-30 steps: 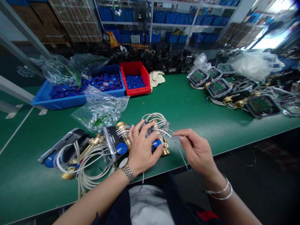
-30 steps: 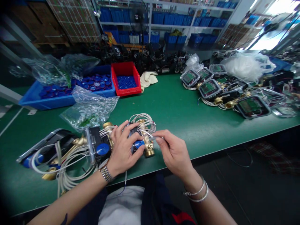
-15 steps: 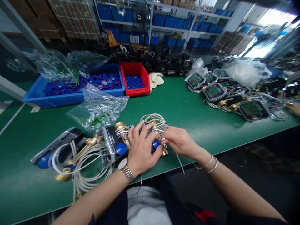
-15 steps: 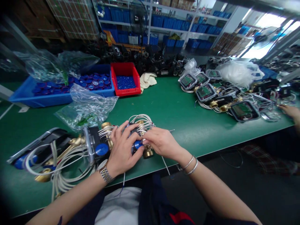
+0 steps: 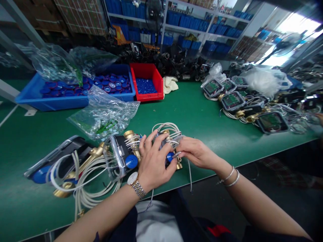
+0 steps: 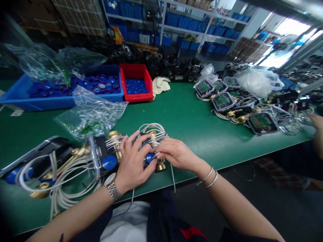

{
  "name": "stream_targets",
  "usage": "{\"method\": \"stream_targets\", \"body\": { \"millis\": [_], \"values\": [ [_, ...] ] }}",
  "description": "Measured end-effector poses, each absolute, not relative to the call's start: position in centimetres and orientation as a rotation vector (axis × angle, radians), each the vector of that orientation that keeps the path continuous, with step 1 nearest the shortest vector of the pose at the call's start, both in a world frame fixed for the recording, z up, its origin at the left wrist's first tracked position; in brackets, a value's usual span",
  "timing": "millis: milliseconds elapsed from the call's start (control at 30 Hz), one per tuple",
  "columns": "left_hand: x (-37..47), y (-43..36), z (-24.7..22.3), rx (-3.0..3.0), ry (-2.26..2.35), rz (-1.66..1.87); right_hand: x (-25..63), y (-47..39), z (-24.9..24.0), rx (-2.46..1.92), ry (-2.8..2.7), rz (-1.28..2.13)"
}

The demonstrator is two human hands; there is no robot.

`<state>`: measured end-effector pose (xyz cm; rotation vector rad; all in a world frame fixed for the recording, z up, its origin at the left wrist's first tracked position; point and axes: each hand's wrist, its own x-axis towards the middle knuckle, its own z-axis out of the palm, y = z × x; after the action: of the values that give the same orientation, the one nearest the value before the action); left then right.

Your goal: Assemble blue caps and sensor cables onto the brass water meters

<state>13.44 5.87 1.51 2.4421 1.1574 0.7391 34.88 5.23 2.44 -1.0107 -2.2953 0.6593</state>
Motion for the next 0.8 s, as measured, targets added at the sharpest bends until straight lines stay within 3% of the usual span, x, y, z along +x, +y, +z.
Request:
{"method": "stream_targets", "body": {
  "millis": [533,800],
  "values": [
    [13.4,5.9,1.4,2.442,1.167,0.733,35.1,7.0,5.8,-0.922,-2.776,0.188],
    [13.2,6.0,1.4,2.434,1.165,0.704,32.1,2.4,5.7,-1.426,-2.548,0.096]
  ]
}}
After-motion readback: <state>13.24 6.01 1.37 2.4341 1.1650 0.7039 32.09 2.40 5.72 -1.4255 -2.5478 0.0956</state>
